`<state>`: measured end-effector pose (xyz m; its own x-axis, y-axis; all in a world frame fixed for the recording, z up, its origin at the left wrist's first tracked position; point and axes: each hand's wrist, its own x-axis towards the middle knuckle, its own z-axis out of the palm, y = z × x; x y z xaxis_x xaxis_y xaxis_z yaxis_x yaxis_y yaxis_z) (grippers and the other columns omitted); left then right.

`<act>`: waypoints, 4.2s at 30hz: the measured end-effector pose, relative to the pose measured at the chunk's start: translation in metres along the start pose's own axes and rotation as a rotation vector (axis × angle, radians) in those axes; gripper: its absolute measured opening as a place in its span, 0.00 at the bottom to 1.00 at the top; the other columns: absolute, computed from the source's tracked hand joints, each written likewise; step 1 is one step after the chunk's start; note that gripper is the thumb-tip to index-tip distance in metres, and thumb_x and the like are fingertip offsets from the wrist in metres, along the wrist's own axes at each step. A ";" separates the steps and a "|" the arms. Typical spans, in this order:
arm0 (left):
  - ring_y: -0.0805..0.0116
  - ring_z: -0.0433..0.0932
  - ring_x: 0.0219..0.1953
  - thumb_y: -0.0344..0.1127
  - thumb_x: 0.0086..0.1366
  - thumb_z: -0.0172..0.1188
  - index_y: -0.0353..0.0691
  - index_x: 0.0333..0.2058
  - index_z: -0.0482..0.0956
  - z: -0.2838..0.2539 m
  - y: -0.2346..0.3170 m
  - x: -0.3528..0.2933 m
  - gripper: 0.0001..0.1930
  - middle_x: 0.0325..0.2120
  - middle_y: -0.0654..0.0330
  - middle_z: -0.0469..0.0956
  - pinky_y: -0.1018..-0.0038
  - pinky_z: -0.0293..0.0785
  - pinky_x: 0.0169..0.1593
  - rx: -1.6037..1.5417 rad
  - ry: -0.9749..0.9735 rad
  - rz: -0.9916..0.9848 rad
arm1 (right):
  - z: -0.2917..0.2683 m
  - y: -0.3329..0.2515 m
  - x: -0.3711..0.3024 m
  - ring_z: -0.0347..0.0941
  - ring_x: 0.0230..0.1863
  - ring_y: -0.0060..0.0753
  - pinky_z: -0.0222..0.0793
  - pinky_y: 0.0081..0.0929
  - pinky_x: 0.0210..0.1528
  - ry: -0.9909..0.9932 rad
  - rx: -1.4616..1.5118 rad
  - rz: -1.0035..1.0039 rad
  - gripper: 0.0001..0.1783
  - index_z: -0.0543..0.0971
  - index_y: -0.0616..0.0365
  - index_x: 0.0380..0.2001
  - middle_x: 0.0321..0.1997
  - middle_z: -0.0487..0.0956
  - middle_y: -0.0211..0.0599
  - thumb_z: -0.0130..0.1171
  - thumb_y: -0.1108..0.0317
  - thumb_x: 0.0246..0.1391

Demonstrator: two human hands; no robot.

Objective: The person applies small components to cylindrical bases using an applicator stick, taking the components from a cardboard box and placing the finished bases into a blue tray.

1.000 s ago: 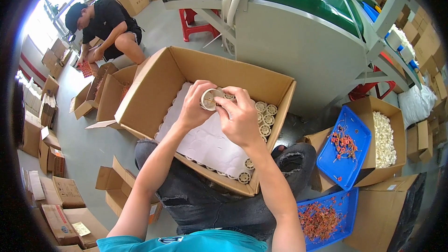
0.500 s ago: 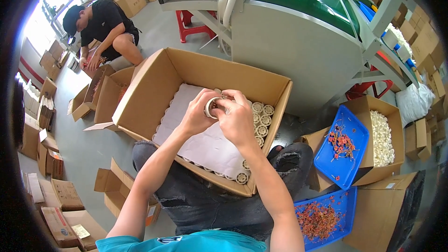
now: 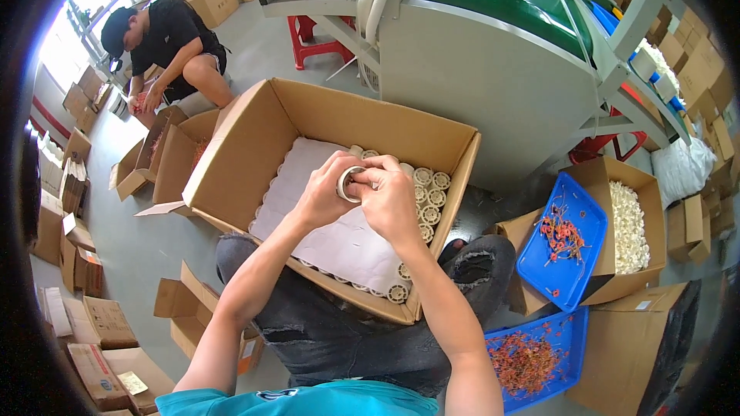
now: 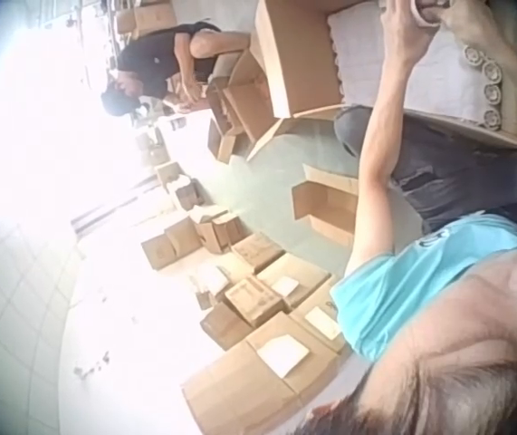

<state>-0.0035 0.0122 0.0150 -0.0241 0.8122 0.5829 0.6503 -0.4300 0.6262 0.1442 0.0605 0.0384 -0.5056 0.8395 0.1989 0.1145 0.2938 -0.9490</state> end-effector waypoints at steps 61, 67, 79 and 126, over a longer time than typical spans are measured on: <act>0.57 0.70 0.52 0.30 0.45 0.65 0.29 0.60 0.59 -0.072 0.109 -0.033 0.42 0.54 0.46 0.67 0.65 0.65 0.56 -0.729 0.619 0.130 | -0.141 -0.043 0.282 0.77 0.47 0.42 0.72 0.33 0.51 0.719 -0.645 -0.679 0.28 0.74 0.69 0.54 0.49 0.79 0.51 0.64 0.60 0.57; 0.54 0.70 0.49 0.27 0.45 0.62 0.28 0.59 0.60 -0.072 0.072 -0.019 0.39 0.51 0.46 0.68 0.64 0.66 0.53 -0.655 0.704 0.043 | -0.154 -0.052 0.406 0.75 0.53 0.56 0.66 0.42 0.58 0.769 -0.818 -0.598 0.35 0.75 0.65 0.50 0.50 0.79 0.56 0.62 0.45 0.50; 0.61 0.71 0.46 0.27 0.50 0.59 0.32 0.57 0.61 -0.076 0.019 0.006 0.33 0.43 0.52 0.72 0.67 0.70 0.48 -0.523 0.686 -0.335 | -0.203 -0.038 0.445 0.68 0.60 0.60 0.63 0.44 0.61 0.782 -1.056 -0.734 0.47 0.64 0.67 0.61 0.61 0.67 0.64 0.63 0.42 0.49; 0.68 0.74 0.49 0.33 0.64 0.63 0.39 0.67 0.53 -0.058 -0.167 0.041 0.37 0.53 0.56 0.73 0.68 0.70 0.49 -0.623 -0.011 -0.907 | -0.356 0.188 -0.185 0.82 0.34 0.50 0.75 0.43 0.40 0.915 -0.969 0.497 0.10 0.84 0.62 0.32 0.30 0.83 0.52 0.62 0.67 0.49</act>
<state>-0.1575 0.0944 -0.0360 -0.2902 0.9293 -0.2286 -0.1030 0.2072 0.9729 0.5634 0.1230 -0.0896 0.4396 0.8316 0.3395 0.8330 -0.2362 -0.5002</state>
